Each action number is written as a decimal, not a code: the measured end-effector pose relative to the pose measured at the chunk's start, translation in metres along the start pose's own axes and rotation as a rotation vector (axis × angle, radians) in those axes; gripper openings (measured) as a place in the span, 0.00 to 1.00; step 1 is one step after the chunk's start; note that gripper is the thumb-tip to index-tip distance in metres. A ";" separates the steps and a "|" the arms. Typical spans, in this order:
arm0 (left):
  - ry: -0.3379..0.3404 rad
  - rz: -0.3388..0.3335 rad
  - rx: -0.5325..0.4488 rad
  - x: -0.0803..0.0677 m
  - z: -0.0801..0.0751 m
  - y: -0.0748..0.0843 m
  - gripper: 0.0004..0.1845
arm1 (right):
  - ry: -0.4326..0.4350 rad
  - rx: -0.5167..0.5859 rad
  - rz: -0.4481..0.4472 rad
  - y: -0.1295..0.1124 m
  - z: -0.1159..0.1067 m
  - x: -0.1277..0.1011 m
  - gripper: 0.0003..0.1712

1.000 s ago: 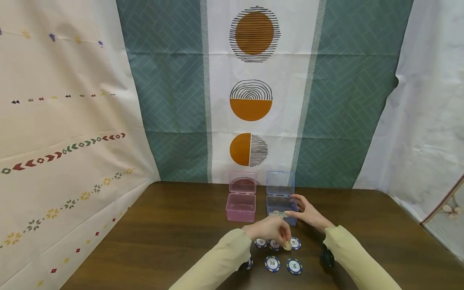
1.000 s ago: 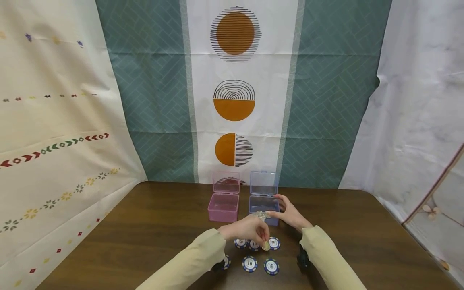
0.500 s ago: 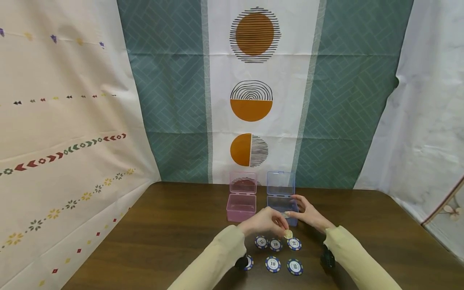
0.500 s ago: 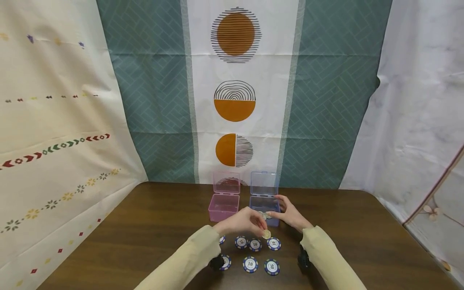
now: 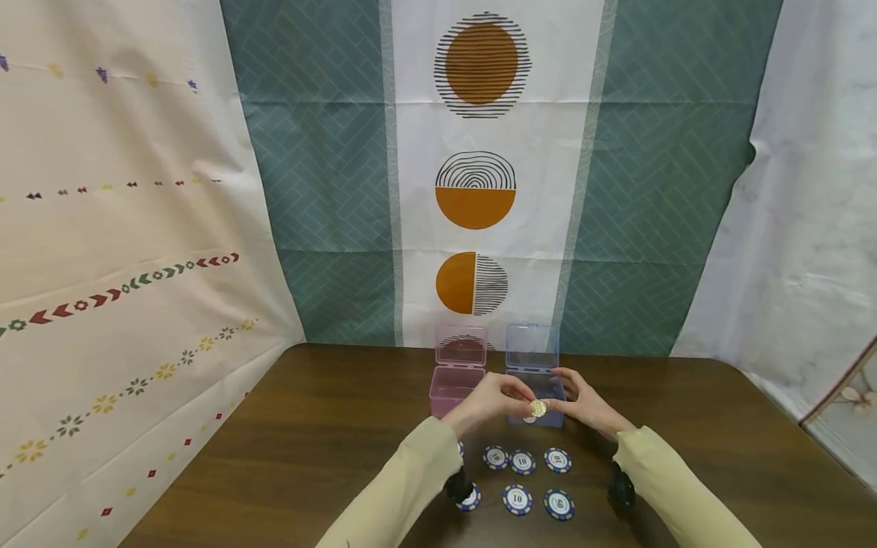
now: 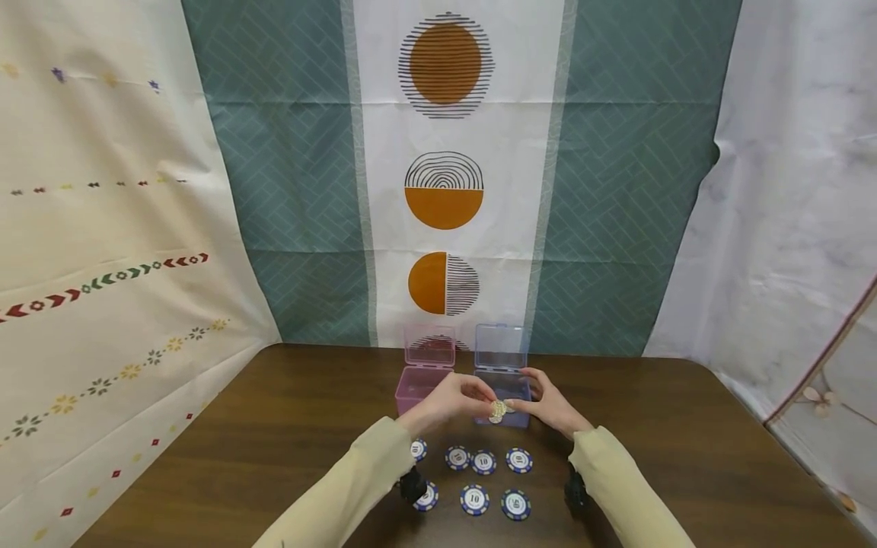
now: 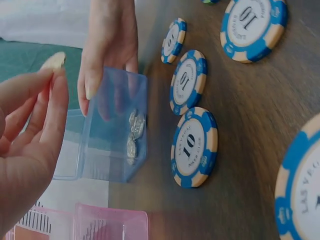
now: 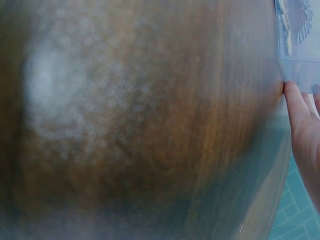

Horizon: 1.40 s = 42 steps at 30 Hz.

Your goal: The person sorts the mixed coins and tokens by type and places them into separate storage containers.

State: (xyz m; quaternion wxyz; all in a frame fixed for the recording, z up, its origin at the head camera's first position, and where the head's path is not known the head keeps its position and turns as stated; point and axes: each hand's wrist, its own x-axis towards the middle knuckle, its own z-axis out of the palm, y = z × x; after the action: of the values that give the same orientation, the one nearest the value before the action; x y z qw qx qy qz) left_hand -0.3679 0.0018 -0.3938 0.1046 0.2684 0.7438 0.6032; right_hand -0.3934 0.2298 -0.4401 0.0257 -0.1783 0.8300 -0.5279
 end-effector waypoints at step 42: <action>0.388 -0.090 -0.184 0.022 -0.002 -0.002 0.09 | 0.014 -0.016 0.024 0.000 0.002 0.003 0.44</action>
State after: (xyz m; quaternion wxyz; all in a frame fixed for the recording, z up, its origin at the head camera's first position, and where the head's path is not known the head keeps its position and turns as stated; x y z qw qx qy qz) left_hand -0.3878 0.0119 -0.3916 0.0105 0.1030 0.7030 0.7037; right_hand -0.3956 0.2274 -0.4406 0.0249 -0.1648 0.8364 -0.5221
